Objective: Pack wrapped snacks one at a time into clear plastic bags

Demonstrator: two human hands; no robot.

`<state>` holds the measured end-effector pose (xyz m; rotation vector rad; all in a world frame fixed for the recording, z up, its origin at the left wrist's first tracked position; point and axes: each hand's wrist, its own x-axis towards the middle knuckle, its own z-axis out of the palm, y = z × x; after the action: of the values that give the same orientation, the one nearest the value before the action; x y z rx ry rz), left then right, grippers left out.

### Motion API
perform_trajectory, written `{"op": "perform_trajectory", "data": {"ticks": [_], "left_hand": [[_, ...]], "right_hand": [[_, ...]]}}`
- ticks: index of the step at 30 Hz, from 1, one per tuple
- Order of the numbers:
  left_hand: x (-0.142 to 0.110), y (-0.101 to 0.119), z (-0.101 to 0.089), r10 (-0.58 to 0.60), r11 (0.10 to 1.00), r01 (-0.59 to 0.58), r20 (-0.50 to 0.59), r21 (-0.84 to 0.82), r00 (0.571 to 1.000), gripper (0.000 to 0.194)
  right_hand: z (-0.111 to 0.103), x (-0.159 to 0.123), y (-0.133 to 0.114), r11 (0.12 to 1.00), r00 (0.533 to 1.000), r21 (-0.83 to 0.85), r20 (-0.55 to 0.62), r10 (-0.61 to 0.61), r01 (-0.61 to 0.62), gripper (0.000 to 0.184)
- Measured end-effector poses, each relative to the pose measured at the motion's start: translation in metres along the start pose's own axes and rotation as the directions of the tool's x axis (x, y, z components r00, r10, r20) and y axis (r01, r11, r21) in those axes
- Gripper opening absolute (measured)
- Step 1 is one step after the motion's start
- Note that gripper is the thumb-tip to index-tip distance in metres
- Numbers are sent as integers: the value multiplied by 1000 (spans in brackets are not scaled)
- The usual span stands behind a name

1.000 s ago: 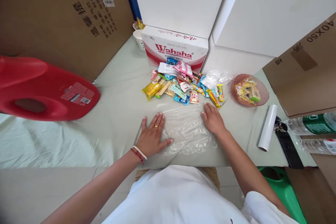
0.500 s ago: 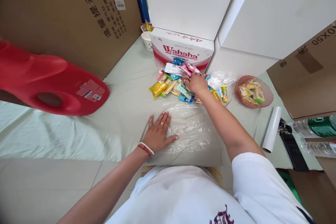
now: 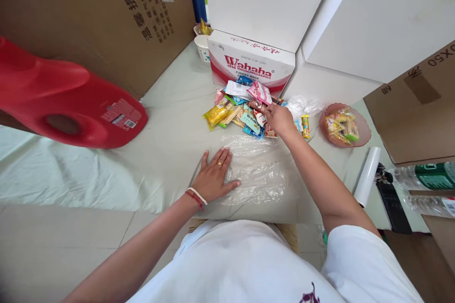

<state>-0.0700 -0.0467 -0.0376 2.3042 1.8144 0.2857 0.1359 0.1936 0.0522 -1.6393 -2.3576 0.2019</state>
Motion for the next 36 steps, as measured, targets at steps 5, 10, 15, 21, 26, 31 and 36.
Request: {"op": "perform_trajectory", "data": {"ticks": [5,10,15,21,26,31,36], "left_hand": [[0,1,0,-13,1000,13,18,10,1000,96],[1,0,2,-6,1000,6,21,15,1000,111],[1,0,2,-15,1000,15,17,1,1000,108],[3,1,-2,-14,1000,15,52,-25,999,112],[4,1,-1,-12,1000,13,81,-11,997,114],[2,1,-2,-21,1000,21,107,10,994,116],[-5,5,-1,-44,999,40,103,36,994,101]], "right_hand": [[26,21,-18,998,998,-53,53,25,-22,42],[10,16,-17,996,992,-23,-94,83,-86,32],[-28,-54,10,911,989,404,-77,127,-86,29],[-3,-154,14,683,871,601,478,110,-416,51],[-2,-182,1,994,987,108,161,-9,-8,45],[-4,-160,-10,933,831,85,432,-351,350,60],[-1,-156,-5,955,849,64,443,-288,291,62]]}}
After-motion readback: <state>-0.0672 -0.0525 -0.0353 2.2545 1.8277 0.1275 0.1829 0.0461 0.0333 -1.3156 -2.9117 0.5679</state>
